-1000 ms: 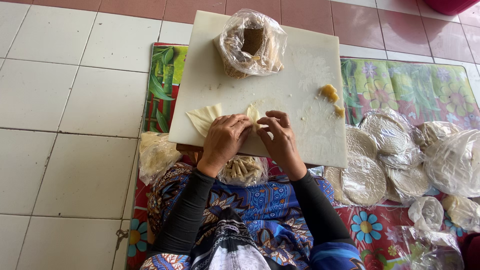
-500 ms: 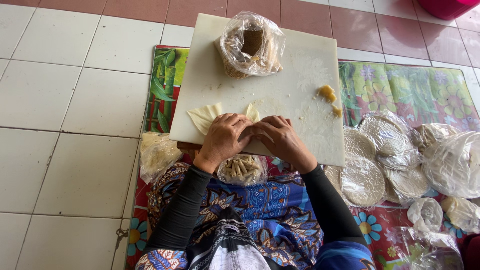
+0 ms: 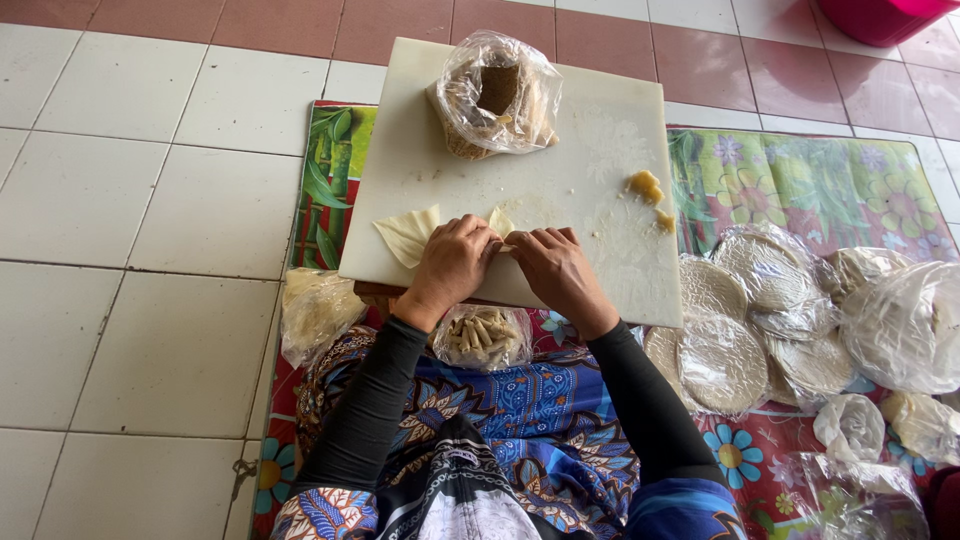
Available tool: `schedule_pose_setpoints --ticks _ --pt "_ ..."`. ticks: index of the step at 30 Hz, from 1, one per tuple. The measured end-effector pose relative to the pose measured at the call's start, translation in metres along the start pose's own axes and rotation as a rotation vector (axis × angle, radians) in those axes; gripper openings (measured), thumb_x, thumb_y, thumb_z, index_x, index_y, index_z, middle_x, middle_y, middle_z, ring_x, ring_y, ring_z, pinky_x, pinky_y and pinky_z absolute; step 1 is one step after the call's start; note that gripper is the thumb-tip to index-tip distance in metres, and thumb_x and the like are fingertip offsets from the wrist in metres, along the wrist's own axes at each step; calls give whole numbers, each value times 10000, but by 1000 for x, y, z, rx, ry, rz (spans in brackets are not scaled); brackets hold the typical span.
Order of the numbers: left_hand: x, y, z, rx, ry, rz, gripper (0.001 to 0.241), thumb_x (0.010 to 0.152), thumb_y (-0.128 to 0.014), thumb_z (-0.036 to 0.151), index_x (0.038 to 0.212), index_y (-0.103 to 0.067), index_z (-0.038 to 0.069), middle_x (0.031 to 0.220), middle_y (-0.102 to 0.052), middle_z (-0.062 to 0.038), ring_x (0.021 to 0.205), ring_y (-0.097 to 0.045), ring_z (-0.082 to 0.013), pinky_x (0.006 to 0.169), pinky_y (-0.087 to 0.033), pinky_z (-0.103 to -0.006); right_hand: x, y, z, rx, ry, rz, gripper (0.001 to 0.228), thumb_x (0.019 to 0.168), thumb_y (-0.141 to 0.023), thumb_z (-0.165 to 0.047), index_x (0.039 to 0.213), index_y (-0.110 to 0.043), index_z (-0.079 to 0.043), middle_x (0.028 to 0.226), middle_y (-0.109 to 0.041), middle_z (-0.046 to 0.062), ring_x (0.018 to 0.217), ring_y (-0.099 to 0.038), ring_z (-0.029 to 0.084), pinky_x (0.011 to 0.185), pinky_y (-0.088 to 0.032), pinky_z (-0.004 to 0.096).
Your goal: The person folds thin wrappers around a small amount of filling using a wooden spoon and their hands on a white board, repeating the process for multiple rolls and placing the finished rolls into a pile.
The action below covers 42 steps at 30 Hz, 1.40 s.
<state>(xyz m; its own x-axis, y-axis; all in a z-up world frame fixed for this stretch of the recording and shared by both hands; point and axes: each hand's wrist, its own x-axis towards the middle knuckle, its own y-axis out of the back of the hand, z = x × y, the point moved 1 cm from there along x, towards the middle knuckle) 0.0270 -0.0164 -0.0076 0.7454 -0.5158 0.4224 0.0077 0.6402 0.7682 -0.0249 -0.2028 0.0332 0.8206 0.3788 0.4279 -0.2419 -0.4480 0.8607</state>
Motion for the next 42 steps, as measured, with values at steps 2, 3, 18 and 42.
schedule_pose_setpoints --ticks 2,3,18,42 --pt "3 6 0 -13 -18 -42 238 934 -702 227 1051 -721 21 1072 -684 -130 1021 -664 -266 962 -501 -425 1 -7 4 35 -65 25 123 1007 -669 -147 1126 -688 -123 945 -702 60 915 -678 261 867 -468 404" --pt "3 7 -1 -19 -25 -64 258 877 -728 225 1029 -724 16 1049 -683 -142 1005 -663 -280 946 -495 -443 1 -10 5 54 -96 37 95 1008 -673 -146 1095 -700 -122 940 -700 60 912 -677 265 855 -467 402" --pt "19 9 9 -87 254 34 125 848 -753 103 943 -681 67 862 -723 -106 848 -704 -265 790 -537 -425 8 -15 7 121 -81 49 124 944 -664 -102 1057 -715 -115 962 -698 57 980 -669 265 895 -450 394" --pt "15 -2 -8 -38 381 58 185 809 -845 287 942 -766 184 936 -722 -36 941 -617 -276 852 -390 -447 22 -9 13 150 -116 -32 80 920 -732 -189 963 -689 -138 950 -640 72 984 -602 269 851 -386 401"
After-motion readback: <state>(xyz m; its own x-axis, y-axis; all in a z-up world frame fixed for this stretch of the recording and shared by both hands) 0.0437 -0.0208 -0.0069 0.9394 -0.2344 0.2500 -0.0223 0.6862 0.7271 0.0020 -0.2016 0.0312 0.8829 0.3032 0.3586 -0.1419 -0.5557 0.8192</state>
